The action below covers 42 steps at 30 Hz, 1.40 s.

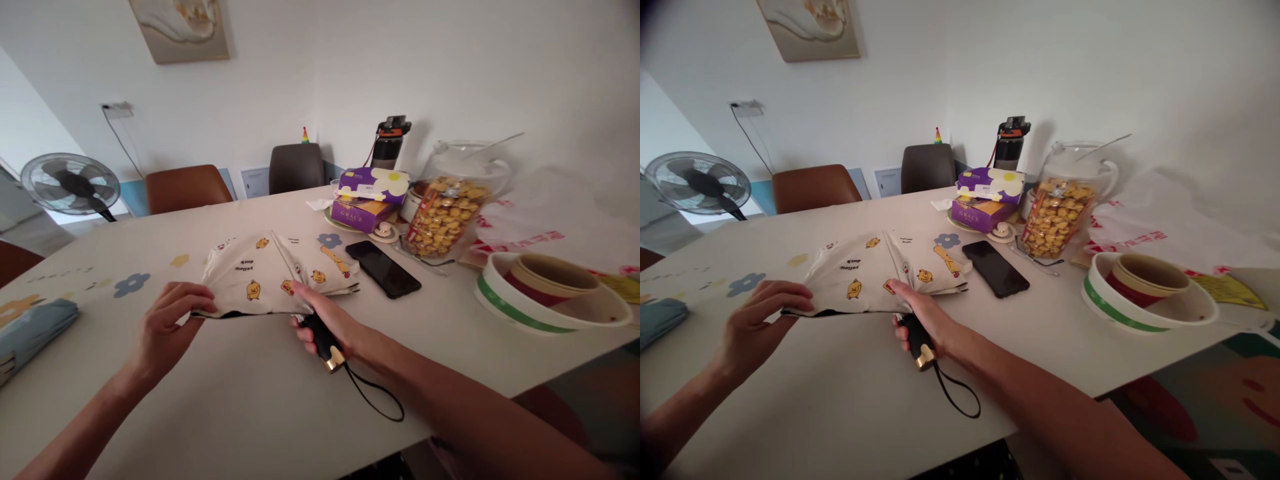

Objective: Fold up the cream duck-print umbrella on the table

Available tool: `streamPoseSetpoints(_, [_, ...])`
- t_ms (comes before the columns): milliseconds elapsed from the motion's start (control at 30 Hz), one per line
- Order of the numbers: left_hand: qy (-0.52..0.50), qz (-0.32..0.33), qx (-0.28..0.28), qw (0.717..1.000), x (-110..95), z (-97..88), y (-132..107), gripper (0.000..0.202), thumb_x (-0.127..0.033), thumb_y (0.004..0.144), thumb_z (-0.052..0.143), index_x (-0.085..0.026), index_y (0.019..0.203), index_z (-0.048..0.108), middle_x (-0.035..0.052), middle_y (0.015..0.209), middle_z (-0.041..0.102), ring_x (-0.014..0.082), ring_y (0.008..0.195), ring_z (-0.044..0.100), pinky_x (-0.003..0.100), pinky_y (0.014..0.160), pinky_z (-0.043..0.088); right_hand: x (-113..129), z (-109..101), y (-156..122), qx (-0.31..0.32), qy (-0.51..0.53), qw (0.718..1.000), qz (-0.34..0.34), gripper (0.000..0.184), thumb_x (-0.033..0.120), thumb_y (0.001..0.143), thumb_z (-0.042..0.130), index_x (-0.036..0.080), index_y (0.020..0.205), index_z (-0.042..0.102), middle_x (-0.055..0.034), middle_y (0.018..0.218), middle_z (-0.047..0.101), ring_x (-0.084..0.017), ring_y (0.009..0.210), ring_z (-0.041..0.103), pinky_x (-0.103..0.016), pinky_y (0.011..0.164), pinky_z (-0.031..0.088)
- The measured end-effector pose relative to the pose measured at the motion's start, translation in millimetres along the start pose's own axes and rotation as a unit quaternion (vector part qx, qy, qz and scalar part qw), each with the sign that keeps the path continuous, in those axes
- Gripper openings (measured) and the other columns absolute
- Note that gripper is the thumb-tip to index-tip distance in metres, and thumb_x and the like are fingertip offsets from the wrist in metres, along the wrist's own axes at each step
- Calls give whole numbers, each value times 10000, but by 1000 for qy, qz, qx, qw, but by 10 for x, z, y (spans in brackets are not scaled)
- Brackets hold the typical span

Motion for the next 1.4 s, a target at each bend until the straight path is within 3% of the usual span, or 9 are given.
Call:
streamPoseSetpoints(267, [-11,12,80,997,42,90,-154,140,-143,748,563,-248,759,656,33,796,636,174,783,568,315,690,474,24,-9,3,4,-49,998,-40,343,442,715,668,197,797,442,59,594,450,-43,367,375,-176,310,355])
streamPoseSetpoints(533, [-89,-80,28,992,139,-41,-133,162,-149,754,546,-250,693,657,27,793,633,175,801,578,308,710,478,49,-33,6,1,-87,994,-67,315,423,735,647,182,752,445,53,597,442,-42,374,382,-180,309,365])
streamPoseSetpoints(667, [-104,-77,139,982,166,91,-214,208,-137,742,525,-260,713,691,35,819,657,172,806,594,290,711,483,43,-32,-17,-7,-100,993,-58,255,336,739,630,175,701,436,56,566,434,-40,361,375,-182,311,358])
streamPoseSetpoints(767, [-123,-161,196,960,294,174,-300,296,-127,738,472,-289,811,708,23,859,683,168,811,627,269,709,491,37,-6,-53,-6,-105,993,-50,229,309,748,599,173,676,429,60,532,428,-35,349,361,-176,313,347])
streamPoseSetpoints(867, [-94,-273,103,952,394,119,-267,271,-155,739,476,-279,832,699,13,808,690,165,797,638,269,743,485,39,21,-76,-5,-117,991,-62,214,292,753,573,171,657,424,62,506,407,-35,338,348,-180,311,340])
streamPoseSetpoints(933, [-100,-300,35,948,324,118,-169,211,-183,746,500,-258,821,683,19,833,690,159,809,634,270,776,480,33,34,-71,-3,-123,990,-73,210,282,741,578,166,650,428,57,524,416,-36,347,358,-183,310,345])
streamPoseSetpoints(1133, [-156,-203,22,967,-83,588,253,185,-274,797,518,-220,946,613,41,917,633,156,846,594,284,742,484,-50,79,-33,-10,-158,986,-53,179,268,699,576,170,643,438,73,449,409,-59,293,357,-207,265,355])
streamPoseSetpoints(1233, [-103,-227,-59,967,97,769,377,208,-282,812,505,-208,1002,549,50,931,575,161,858,549,306,734,466,-77,110,-55,-16,-185,982,-34,146,244,686,554,183,647,427,87,378,393,-69,248,337,-206,241,335])
streamPoseSetpoints(1400, [-140,-357,-189,904,473,858,399,273,-237,794,513,-213,1060,458,48,969,506,153,885,521,321,794,437,-53,86,-62,-21,-179,982,-48,162,265,684,549,193,638,412,93,347,387,-67,238,330,-198,245,344])
Point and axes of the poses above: each hand's wrist, its own y-axis towards the middle knuckle, its own z-axis out of the palm, x = y × z, the point moved 5 cm from there along y, towards the middle knuckle
